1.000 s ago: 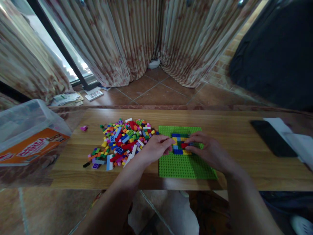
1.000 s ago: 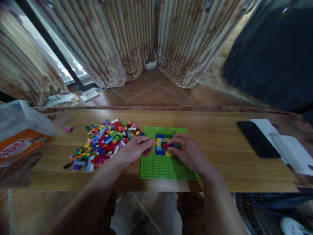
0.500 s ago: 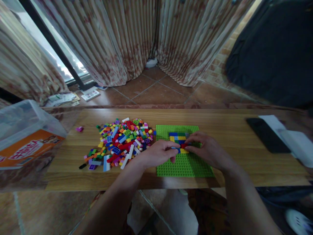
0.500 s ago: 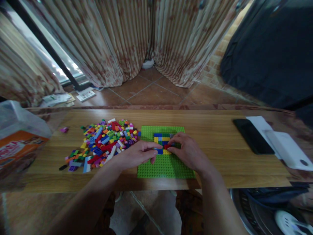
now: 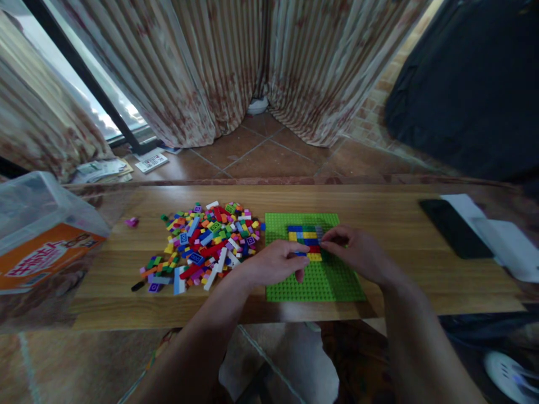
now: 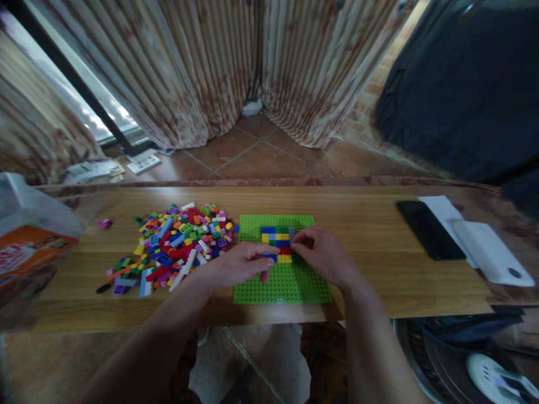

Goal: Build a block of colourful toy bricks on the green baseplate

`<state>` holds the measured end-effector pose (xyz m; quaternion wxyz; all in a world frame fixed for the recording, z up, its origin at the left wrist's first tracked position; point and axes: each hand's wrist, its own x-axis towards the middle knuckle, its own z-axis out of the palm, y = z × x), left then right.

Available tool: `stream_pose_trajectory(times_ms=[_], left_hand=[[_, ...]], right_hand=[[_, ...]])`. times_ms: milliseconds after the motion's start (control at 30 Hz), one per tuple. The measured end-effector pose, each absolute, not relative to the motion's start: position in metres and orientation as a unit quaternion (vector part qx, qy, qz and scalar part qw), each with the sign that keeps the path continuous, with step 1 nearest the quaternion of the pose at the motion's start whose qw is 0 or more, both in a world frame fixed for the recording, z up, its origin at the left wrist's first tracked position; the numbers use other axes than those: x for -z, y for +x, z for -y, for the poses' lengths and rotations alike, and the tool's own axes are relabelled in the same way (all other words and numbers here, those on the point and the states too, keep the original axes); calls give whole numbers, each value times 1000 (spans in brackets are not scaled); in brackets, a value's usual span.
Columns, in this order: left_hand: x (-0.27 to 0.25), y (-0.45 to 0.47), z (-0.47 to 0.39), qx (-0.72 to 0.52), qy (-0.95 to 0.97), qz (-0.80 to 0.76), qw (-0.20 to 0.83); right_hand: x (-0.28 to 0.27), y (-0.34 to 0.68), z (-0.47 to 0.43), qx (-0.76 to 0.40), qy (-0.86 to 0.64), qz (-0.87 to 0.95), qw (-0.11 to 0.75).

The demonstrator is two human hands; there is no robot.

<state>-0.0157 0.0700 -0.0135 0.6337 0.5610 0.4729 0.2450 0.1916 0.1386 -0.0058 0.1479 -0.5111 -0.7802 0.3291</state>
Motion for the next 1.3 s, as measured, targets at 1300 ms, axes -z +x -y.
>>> stream_pose_trajectory(times_ms=[1300], left_hand=[[12,-10,-69,-240,591,-480,603]], right_hand=[[10,188,-142,-368,-536,748,135]])
